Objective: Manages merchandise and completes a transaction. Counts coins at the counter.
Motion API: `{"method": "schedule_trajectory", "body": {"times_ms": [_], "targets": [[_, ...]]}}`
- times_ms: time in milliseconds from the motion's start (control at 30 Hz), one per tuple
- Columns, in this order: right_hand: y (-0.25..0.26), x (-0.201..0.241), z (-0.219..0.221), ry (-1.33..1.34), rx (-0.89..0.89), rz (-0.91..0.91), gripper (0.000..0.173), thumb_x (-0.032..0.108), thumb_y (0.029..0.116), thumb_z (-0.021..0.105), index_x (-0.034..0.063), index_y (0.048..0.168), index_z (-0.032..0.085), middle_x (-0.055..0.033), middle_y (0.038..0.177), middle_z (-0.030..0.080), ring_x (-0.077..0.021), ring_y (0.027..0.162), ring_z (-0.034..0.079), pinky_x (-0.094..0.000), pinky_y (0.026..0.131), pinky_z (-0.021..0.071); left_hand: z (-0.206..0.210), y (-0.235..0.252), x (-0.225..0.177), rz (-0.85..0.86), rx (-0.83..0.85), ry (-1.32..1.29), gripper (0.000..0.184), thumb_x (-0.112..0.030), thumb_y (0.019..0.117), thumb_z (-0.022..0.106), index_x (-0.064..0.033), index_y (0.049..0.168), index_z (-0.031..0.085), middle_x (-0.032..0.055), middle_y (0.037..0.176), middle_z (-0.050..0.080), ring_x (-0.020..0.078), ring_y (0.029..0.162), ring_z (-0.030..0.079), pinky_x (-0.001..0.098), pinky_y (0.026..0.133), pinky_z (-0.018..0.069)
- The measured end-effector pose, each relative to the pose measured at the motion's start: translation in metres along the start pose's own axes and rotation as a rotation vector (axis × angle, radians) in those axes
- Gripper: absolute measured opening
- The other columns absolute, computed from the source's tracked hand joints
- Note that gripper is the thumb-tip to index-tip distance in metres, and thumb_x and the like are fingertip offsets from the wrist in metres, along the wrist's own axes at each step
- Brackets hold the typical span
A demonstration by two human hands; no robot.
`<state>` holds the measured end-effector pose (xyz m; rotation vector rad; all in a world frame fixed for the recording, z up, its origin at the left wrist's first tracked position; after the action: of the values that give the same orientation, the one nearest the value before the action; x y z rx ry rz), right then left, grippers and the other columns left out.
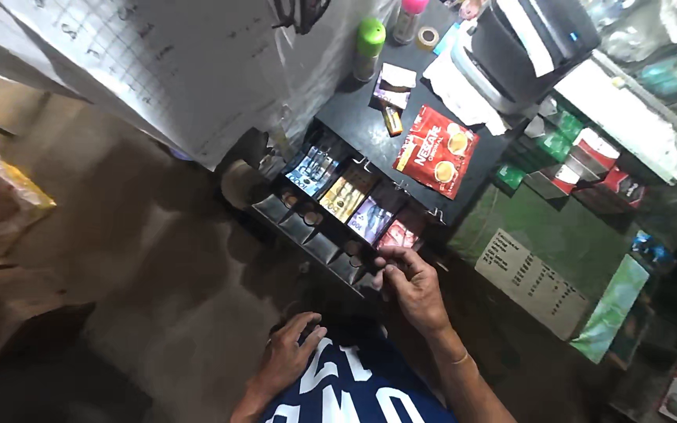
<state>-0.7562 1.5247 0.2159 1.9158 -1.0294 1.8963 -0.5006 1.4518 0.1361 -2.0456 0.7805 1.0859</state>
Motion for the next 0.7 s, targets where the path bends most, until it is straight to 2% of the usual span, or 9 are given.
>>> {"method": "schedule_trajectory", "body": {"times_ms": [33, 67, 100, 167, 233, 333, 467, 600, 700], "targets": [[0.002, -0.001, 0.0, -0.207, 0.065, -0.024, 0.028, -0.002, 0.0973, 0.052, -0.0047, 0.122, 0.063, -0.0091, 0.105, 0.071, -0.0077, 0.072, 0.067, -0.0223, 0.063, 0.0579, -0.002, 0.001, 0.0, -0.021, 0.017, 0.01, 0.039, -0.036, 0.1022, 0.06, -0.0039, 0.123, 0.07, 0.0099, 0.119, 0.072, 0.0137, 0.105, 0.07, 0.0331, 0.095, 0.0579], [0.003, 0.0, 0.001, -0.399, 0.14, -0.055, 0.029, -0.001, 0.0959, 0.053, -0.0027, 0.122, 0.065, -0.0103, 0.108, 0.07, -0.0103, 0.083, 0.069, -0.0253, 0.074, 0.0588, -0.003, 0.002, 0.0, -0.037, 0.028, 0.019, 0.04, -0.036, 0.1023, 0.06, -0.0039, 0.124, 0.07, 0.0105, 0.12, 0.072, 0.015, 0.106, 0.07, 0.0345, 0.096, 0.0575], [0.006, 0.002, 0.003, -0.55, 0.209, -0.077, 0.029, 0.0, 0.0939, 0.054, -0.0013, 0.12, 0.066, -0.0125, 0.108, 0.07, -0.0155, 0.091, 0.069, -0.0304, 0.082, 0.0583, -0.003, 0.003, 0.0, -0.04, 0.026, 0.03, 0.04, -0.036, 0.1022, 0.06, -0.0038, 0.124, 0.07, 0.0109, 0.119, 0.072, 0.016, 0.106, 0.071, 0.0357, 0.095, 0.0576], [0.01, 0.011, 0.007, -0.759, 0.326, -0.077, 0.027, 0.002, 0.0938, 0.055, -0.0008, 0.118, 0.067, -0.0171, 0.11, 0.069, -0.0255, 0.098, 0.069, -0.0401, 0.089, 0.057, -0.003, 0.004, 0.001, -0.043, 0.022, 0.034, 0.04, -0.036, 0.1023, 0.059, -0.0037, 0.123, 0.07, 0.0113, 0.118, 0.072, 0.0166, 0.105, 0.071, 0.036, 0.095, 0.0578], [0.018, 0.022, 0.011, -0.882, 0.405, -0.039, 0.026, 0.005, 0.0959, 0.056, -0.0001, 0.119, 0.067, -0.0192, 0.113, 0.068, -0.0306, 0.102, 0.069, -0.0456, 0.091, 0.0561, -0.003, 0.004, 0.003, -0.044, 0.021, 0.024, 0.039, -0.035, 0.1023, 0.06, -0.0028, 0.123, 0.07, 0.0122, 0.118, 0.072, 0.0175, 0.104, 0.071, 0.0364, 0.095, 0.0577], [0.03, 0.035, 0.006, -0.918, 0.4, -0.094, 0.023, 0.01, 0.0955, 0.062, 0.0017, 0.115, 0.071, -0.0177, 0.107, 0.071, -0.0299, 0.096, 0.07, -0.0469, 0.088, 0.0569, -0.002, 0.004, 0.006, -0.081, 0.03, 0.01, 0.041, -0.036, 0.1024, 0.059, -0.0032, 0.125, 0.069, 0.0125, 0.12, 0.071, 0.0188, 0.105, 0.07, 0.0387, 0.095, 0.0573], [0.039, 0.038, -0.003, -0.882, 0.344, -0.171, 0.02, 0.009, 0.0929, 0.066, 0.0017, 0.11, 0.072, -0.015, 0.102, 0.073, -0.0253, 0.092, 0.071, -0.0436, 0.085, 0.0584, -0.002, -0.001, 0.012, -0.134, 0.019, -0.015, 0.041, -0.036, 0.1021, 0.06, -0.0032, 0.125, 0.069, 0.0126, 0.121, 0.071, 0.0191, 0.105, 0.071, 0.0378, 0.094, 0.0581], [0.038, 0.034, 0.005, -0.891, 0.431, -0.125, 0.02, 0.008, 0.0929, 0.065, 0.0019, 0.11, 0.072, -0.0163, 0.108, 0.07, -0.0259, 0.097, 0.07, -0.0418, 0.089, 0.057, -0.003, -0.006, 0.014, -0.187, 0.031, -0.019, 0.04, -0.035, 0.1018, 0.06, -0.0046, 0.126, 0.069, 0.0113, 0.121, 0.07, 0.0178, 0.103, 0.071, 0.0369, 0.093, 0.0582], [0.039, 0.034, 0.013, -0.87, 0.438, -0.156, 0.022, 0.008, 0.0931, 0.065, 0.0035, 0.113, 0.073, -0.0164, 0.111, 0.07, -0.025, 0.1, 0.07, -0.0398, 0.091, 0.057, -0.004, -0.009, 0.012, -0.213, 0.05, -0.017, 0.041, -0.036, 0.1023, 0.059, -0.0054, 0.127, 0.068, 0.0113, 0.122, 0.07, 0.0176, 0.105, 0.07, 0.0366, 0.095, 0.0577]]}}
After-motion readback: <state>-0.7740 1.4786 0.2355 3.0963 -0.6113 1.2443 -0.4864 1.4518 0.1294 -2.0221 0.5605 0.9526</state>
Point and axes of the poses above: each hand's wrist, its own y-axis towards the middle knuckle, its own z-axis out of the palm, x = y × z, the point moved 3 cm from there along y, towards the middle knuckle
